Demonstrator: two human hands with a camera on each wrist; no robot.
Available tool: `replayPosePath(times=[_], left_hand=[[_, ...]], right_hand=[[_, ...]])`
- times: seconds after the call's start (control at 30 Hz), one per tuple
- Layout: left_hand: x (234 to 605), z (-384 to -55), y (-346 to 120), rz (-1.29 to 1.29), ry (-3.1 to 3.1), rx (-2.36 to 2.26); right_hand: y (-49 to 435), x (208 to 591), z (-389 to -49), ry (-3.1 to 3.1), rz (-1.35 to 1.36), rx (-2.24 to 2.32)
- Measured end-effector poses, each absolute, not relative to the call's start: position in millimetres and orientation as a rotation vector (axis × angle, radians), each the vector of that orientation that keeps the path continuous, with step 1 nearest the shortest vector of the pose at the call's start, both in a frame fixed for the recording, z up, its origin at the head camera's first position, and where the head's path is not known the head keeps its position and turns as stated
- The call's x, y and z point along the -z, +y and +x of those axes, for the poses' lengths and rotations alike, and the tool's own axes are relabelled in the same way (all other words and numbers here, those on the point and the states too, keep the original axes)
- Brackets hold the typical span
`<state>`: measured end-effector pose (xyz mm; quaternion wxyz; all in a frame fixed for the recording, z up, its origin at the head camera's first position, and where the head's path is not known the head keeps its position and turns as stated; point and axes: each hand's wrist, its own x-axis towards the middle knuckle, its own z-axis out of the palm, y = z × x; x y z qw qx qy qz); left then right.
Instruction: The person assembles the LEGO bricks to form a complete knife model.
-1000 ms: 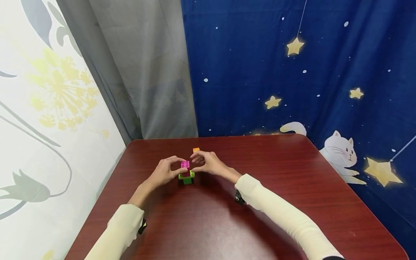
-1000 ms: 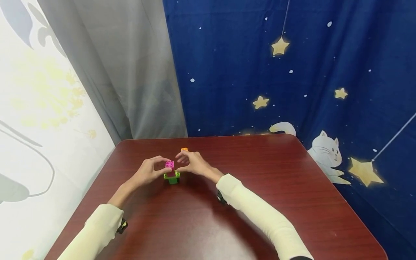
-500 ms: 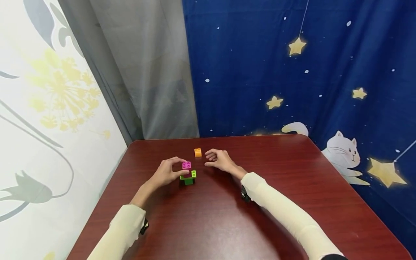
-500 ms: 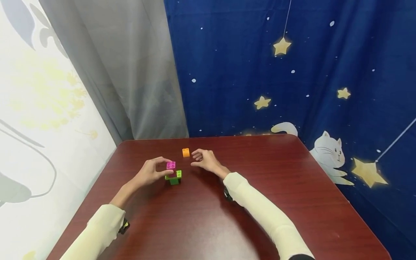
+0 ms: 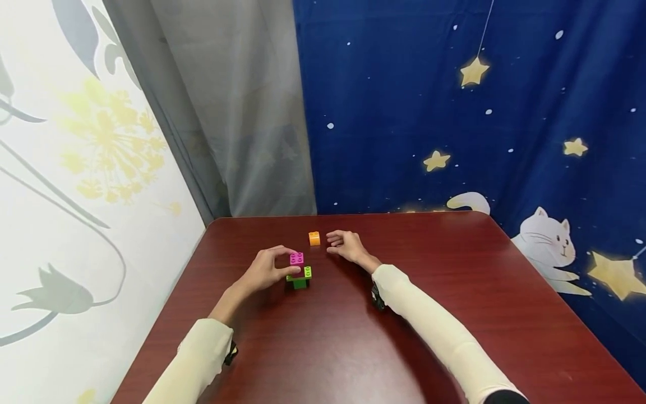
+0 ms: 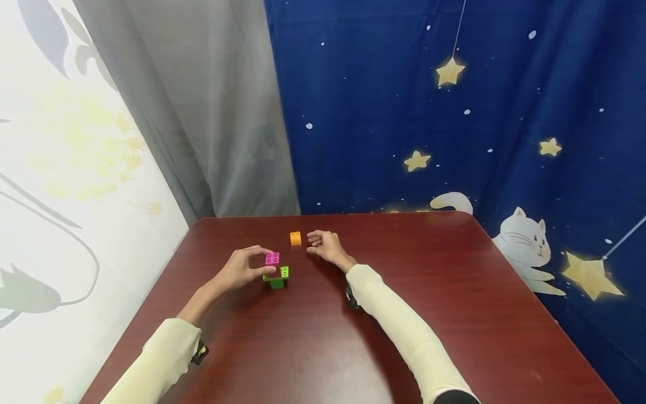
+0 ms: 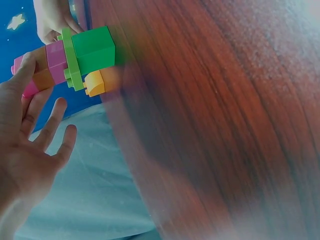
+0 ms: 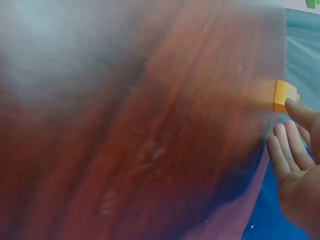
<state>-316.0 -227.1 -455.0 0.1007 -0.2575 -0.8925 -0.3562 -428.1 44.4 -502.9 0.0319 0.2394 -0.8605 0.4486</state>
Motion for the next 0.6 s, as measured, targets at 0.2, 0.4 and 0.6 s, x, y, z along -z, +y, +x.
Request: replayPosePath(times=[0.2,0.4,0.6], left_hand=[[457,-316,-227,-0.742,-2.664,1.082],[458,-317,-228,-0.719,-2.689,1.085],[458,-319,-228,-0.731,-2.692,1.070]], right_hand=[[39,506,-437,-2.653,0.695,-1.381],[26,509,-446,-2.656,0.662,-1.381],[14,510,-456,-2.658,0.677,-1.336]])
